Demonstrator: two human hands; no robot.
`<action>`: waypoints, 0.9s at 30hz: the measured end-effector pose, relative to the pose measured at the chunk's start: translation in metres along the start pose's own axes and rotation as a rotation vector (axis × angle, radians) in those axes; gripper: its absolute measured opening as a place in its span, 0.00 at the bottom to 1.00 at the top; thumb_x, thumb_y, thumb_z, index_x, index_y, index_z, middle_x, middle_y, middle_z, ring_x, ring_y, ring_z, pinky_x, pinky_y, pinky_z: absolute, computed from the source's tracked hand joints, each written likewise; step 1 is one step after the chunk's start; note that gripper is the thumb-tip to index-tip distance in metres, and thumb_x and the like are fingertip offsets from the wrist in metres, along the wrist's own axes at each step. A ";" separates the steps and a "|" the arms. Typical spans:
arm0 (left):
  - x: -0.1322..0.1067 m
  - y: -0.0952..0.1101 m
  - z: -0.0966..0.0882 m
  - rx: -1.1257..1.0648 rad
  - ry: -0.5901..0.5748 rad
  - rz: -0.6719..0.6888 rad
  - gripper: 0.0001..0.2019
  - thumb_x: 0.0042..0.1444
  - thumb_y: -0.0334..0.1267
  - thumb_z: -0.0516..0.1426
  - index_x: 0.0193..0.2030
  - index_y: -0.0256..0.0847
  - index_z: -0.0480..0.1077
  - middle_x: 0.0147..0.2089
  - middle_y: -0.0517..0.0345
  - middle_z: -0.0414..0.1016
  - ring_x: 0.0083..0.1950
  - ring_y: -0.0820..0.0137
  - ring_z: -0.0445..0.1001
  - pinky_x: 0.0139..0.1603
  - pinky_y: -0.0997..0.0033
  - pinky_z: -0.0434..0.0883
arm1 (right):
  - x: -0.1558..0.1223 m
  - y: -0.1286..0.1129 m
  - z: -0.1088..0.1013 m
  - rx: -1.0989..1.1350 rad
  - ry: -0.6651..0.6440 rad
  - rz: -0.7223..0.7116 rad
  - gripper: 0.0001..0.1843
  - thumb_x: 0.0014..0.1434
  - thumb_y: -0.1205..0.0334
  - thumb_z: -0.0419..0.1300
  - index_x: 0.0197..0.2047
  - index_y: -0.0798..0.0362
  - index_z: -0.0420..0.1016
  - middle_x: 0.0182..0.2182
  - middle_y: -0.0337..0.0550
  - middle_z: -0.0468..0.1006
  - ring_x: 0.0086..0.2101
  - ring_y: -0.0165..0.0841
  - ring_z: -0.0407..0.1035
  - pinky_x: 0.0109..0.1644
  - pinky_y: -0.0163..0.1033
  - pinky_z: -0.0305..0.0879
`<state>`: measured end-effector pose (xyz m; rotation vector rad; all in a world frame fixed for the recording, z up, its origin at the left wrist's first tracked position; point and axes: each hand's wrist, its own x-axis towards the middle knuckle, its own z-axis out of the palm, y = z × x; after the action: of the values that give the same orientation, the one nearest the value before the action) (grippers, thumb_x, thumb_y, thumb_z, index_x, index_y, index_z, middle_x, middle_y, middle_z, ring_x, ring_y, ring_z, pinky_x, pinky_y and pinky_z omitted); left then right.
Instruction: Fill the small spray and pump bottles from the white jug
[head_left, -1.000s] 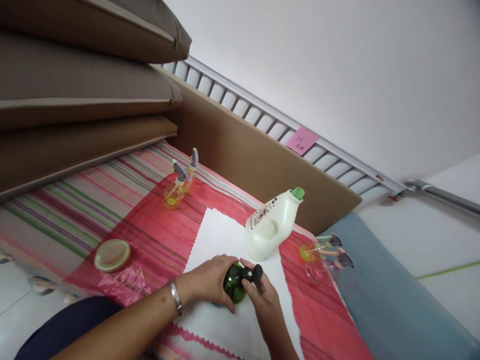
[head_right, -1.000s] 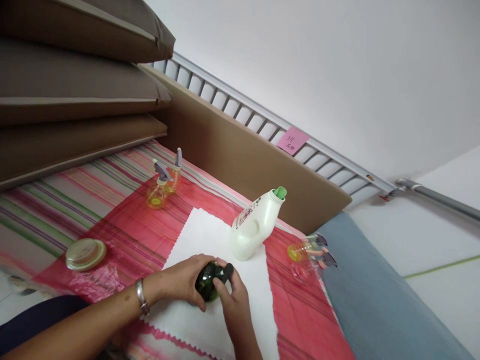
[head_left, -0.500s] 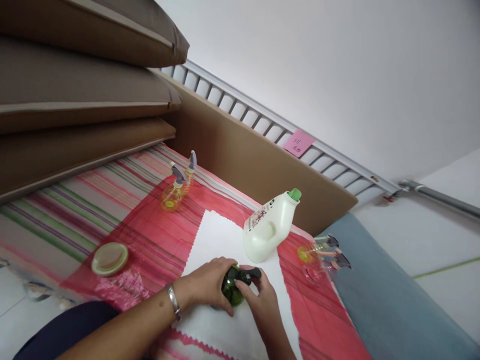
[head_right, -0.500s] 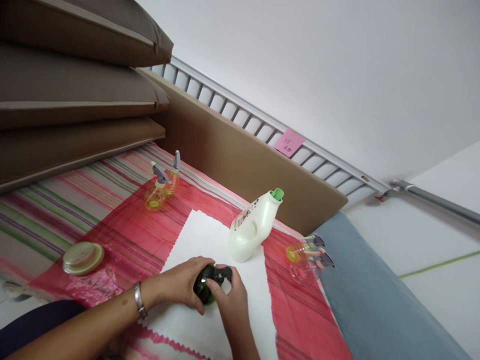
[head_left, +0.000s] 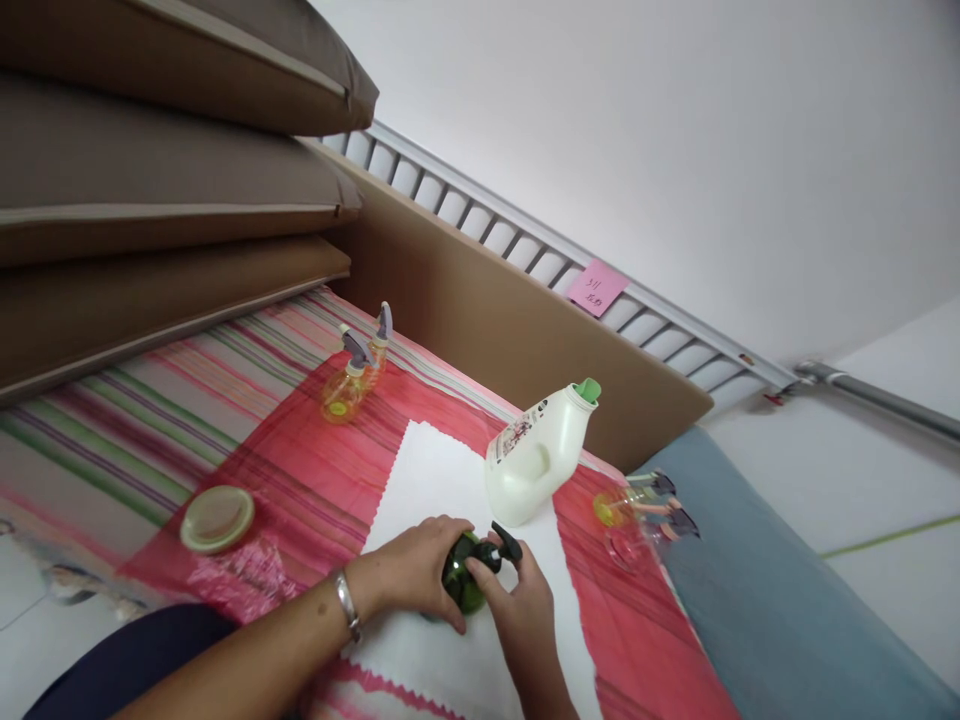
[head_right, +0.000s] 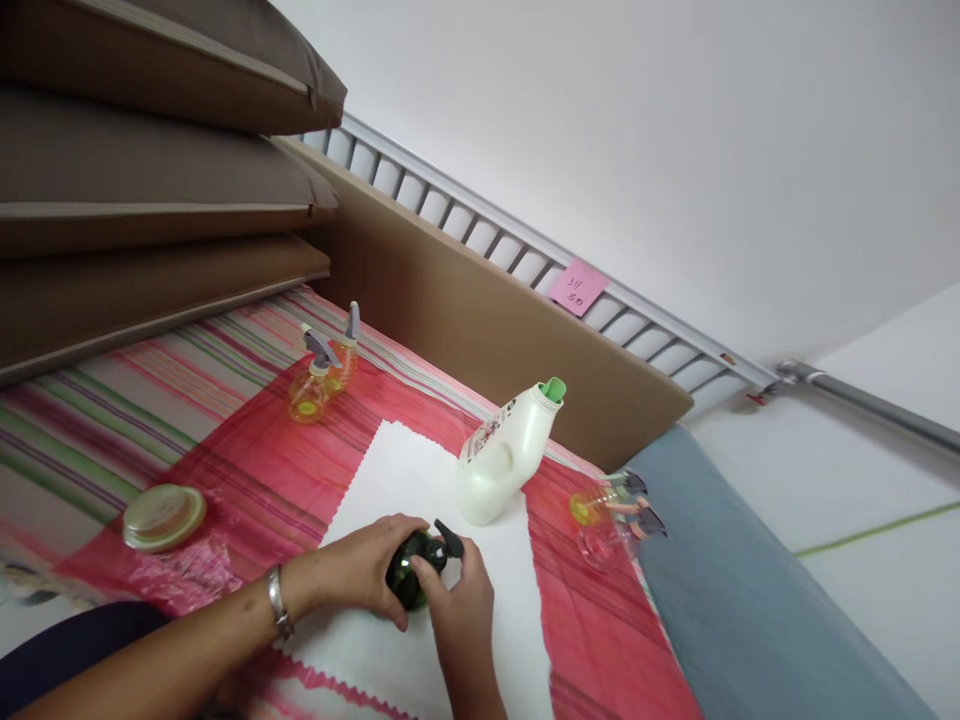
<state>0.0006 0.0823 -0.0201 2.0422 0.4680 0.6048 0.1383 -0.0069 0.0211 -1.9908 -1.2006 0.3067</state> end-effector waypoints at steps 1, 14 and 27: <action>0.000 0.000 0.000 -0.002 0.004 0.001 0.41 0.30 0.45 0.68 0.55 0.42 0.62 0.53 0.49 0.68 0.51 0.55 0.68 0.51 0.59 0.66 | 0.000 0.000 0.001 -0.006 0.015 0.004 0.18 0.42 0.55 0.63 0.38 0.51 0.74 0.36 0.43 0.80 0.40 0.43 0.73 0.43 0.42 0.68; 0.000 -0.015 0.009 -0.039 0.027 -0.036 0.49 0.28 0.44 0.69 0.60 0.40 0.57 0.58 0.46 0.65 0.57 0.53 0.64 0.58 0.56 0.62 | 0.000 -0.014 -0.030 0.018 -0.066 -0.118 0.22 0.49 0.57 0.61 0.48 0.54 0.68 0.40 0.46 0.77 0.34 0.36 0.72 0.40 0.40 0.68; -0.005 -0.030 0.017 0.085 0.022 0.009 0.36 0.53 0.52 0.57 0.66 0.51 0.47 0.68 0.52 0.52 0.67 0.57 0.52 0.65 0.52 0.54 | 0.025 0.015 -0.104 0.089 -0.080 -0.009 0.11 0.51 0.58 0.55 0.36 0.53 0.71 0.26 0.38 0.75 0.25 0.32 0.71 0.30 0.36 0.67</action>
<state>0.0039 0.0828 -0.0547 2.1213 0.5056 0.6225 0.2185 -0.0410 0.0845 -1.9110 -1.2241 0.4316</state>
